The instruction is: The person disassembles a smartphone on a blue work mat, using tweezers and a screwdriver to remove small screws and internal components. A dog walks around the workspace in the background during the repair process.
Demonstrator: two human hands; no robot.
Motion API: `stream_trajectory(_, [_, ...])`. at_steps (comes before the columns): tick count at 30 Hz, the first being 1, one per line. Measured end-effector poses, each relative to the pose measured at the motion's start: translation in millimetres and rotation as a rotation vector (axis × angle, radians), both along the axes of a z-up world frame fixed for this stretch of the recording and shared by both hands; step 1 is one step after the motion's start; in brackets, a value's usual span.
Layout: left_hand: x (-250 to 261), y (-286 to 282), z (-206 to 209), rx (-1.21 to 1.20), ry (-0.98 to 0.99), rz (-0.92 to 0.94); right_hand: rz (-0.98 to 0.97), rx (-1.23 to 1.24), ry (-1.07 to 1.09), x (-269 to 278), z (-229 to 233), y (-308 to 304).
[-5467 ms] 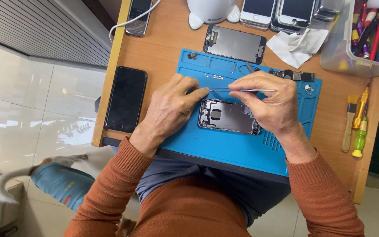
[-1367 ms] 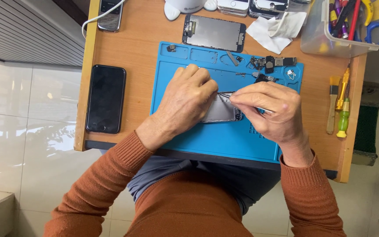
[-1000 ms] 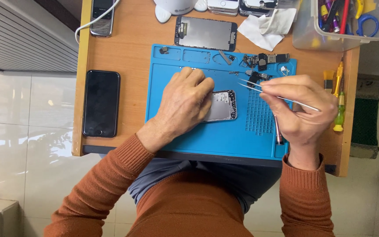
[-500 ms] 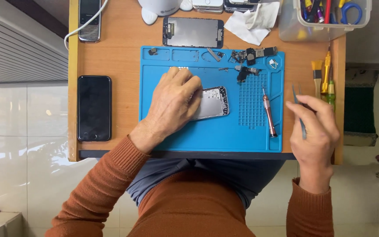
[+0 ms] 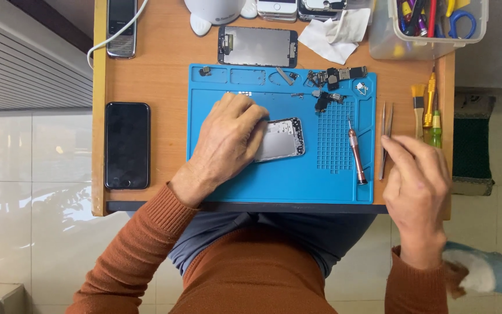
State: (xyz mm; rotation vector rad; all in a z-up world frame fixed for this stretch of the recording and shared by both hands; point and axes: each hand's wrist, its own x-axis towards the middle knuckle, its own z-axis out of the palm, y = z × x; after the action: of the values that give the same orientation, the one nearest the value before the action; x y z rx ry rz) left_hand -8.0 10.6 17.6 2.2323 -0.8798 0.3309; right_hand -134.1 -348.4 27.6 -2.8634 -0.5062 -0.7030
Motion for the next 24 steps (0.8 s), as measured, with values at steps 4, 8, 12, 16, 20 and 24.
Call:
stream_trajectory(4, [-0.4,14.9,4.0,0.03,-0.087,0.086,-0.13,-0.022,0.089,-14.3,5.8,31.2])
stream_trajectory(8, [4.8,27.6,-10.3,0.063,-0.144,0.219,-0.241,0.036,0.209,-16.1,8.4,56.5])
stream_trajectory(12, [5.1,33.1,-6.5,0.062,-0.152,0.248,-0.33,0.054,0.256,-13.5,15.4,70.1])
stream_trajectory(16, [3.6,35.7,-3.0,0.058,-0.147,0.28,-0.258,0.18,0.082,-15.3,4.3,62.8])
stream_trajectory(20, [2.8,33.6,-4.1,0.044,-0.13,0.28,-0.215,0.438,-0.045,-16.7,-2.8,56.9])
stream_trajectory(24, [2.5,33.6,1.1,0.011,-0.112,0.277,-0.17,0.632,-0.051,12.0,0.4,73.0])
